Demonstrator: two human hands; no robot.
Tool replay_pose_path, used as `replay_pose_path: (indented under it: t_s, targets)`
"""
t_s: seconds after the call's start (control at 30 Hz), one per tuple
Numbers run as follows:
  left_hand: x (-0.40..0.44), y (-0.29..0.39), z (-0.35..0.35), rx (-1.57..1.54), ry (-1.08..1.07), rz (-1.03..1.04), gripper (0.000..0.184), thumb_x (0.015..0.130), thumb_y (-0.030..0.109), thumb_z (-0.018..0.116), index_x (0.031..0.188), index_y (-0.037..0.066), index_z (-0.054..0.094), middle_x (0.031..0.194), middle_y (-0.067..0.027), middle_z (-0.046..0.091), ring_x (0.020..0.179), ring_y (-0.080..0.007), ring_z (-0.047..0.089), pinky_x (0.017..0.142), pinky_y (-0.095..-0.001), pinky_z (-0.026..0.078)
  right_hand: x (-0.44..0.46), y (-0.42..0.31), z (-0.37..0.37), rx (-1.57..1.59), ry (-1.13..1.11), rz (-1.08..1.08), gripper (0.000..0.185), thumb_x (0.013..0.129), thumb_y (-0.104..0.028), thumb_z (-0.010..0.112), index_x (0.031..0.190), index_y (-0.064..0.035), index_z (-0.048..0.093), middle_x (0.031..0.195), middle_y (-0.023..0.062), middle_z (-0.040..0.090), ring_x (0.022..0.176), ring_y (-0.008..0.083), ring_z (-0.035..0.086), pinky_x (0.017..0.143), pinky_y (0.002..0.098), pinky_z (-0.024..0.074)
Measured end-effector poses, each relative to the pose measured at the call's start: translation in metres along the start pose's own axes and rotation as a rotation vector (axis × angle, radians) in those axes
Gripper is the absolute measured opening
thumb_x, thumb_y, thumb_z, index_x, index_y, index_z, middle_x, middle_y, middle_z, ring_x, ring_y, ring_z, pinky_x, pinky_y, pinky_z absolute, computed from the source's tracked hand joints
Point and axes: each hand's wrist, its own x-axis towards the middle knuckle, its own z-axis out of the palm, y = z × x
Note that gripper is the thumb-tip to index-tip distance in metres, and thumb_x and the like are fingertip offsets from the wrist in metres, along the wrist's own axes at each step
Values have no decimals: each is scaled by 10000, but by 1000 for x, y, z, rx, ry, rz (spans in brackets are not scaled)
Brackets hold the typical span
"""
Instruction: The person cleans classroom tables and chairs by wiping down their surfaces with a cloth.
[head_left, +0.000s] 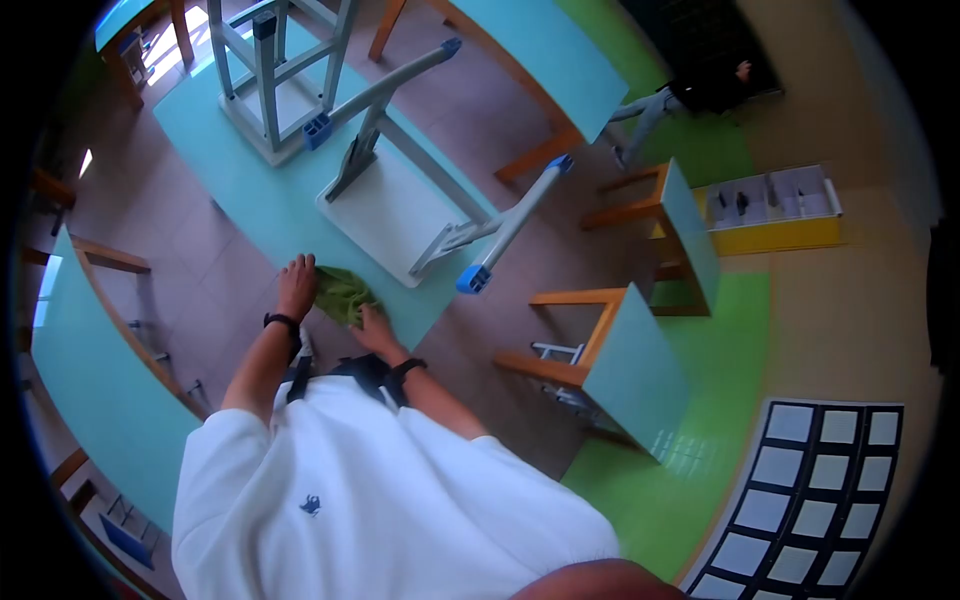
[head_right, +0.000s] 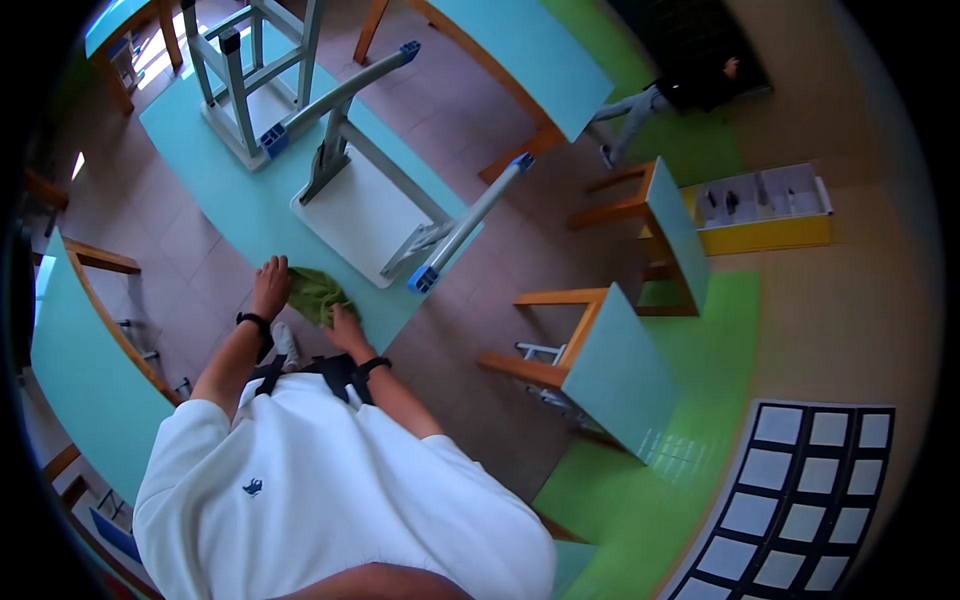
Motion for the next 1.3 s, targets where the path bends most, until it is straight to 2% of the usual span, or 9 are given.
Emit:
replay_pose_path:
  t_s: [0.1,0.23,0.53,0.6,0.67,0.77,0.87,1.03,1.3]
  targets:
    - [-11,-15,62,-186,-32,391,245,797,100,546,1038,54,538,1024,-134,547,958,-309,560,807,-389,487,-2,-10,0,45,53,1,550,803,-208,647,1244,2,395,1051,286,590,988,450,570,838,479,463]
    - [-30,5,30,-70,-199,669,288,780,100,565,1067,75,567,1050,-126,538,1022,-309,527,849,-380,479,-28,3,-10,131,-71,215,587,802,-163,621,1292,-1,342,1026,315,586,952,473,571,819,505,467]
    - [0,-48,45,-238,-40,427,427,784,110,579,1211,112,577,1317,-122,472,1225,-346,424,1019,-394,405,-47,13,-12,-130,-235,135,410,895,-244,542,1185,37,474,1029,290,590,985,439,561,848,486,444]
    - [37,-80,81,118,48,557,462,799,120,578,1261,116,548,1395,-125,429,1310,-358,349,1063,-417,358,-31,-22,-19,-112,-195,123,446,898,-262,547,1217,36,459,1104,291,555,1037,438,537,883,481,435]
    - [46,-87,24,-134,-187,220,693,776,244,676,1401,127,400,1502,-131,285,1376,-388,251,1093,-455,306,-14,-49,-18,-97,-145,94,482,901,-279,552,1249,35,444,1179,291,520,1090,437,512,917,475,425]
    - [55,-90,-13,-3,-254,55,842,738,320,729,1445,128,315,1529,-145,214,1391,-401,213,1098,-453,294,4,-61,-10,-144,-56,52,579,892,-302,567,1333,28,385,1365,281,376,1207,444,434,1004,457,388]
    - [54,-80,16,9,-294,40,868,794,398,653,1473,74,219,1545,-194,117,1408,-442,100,1105,-521,240,5,-58,-4,-386,-21,225,741,831,-350,653,1384,21,329,1447,280,271,1279,436,378,1054,447,355]
    - [0,-19,73,-203,-300,278,778,852,359,537,1464,13,204,1548,-216,63,1418,-448,22,1102,-595,159,17,-11,-21,-353,-448,132,900,695,-374,789,1378,10,346,1414,267,357,1283,400,395,1027,443,384]
    - [-52,16,90,-60,-207,379,837,808,471,597,1460,65,264,1565,-136,107,1446,-339,52,1135,-529,102,19,-4,-31,-110,-473,98,688,740,-362,746,1292,-53,474,1292,220,508,1175,382,499,978,413,420]
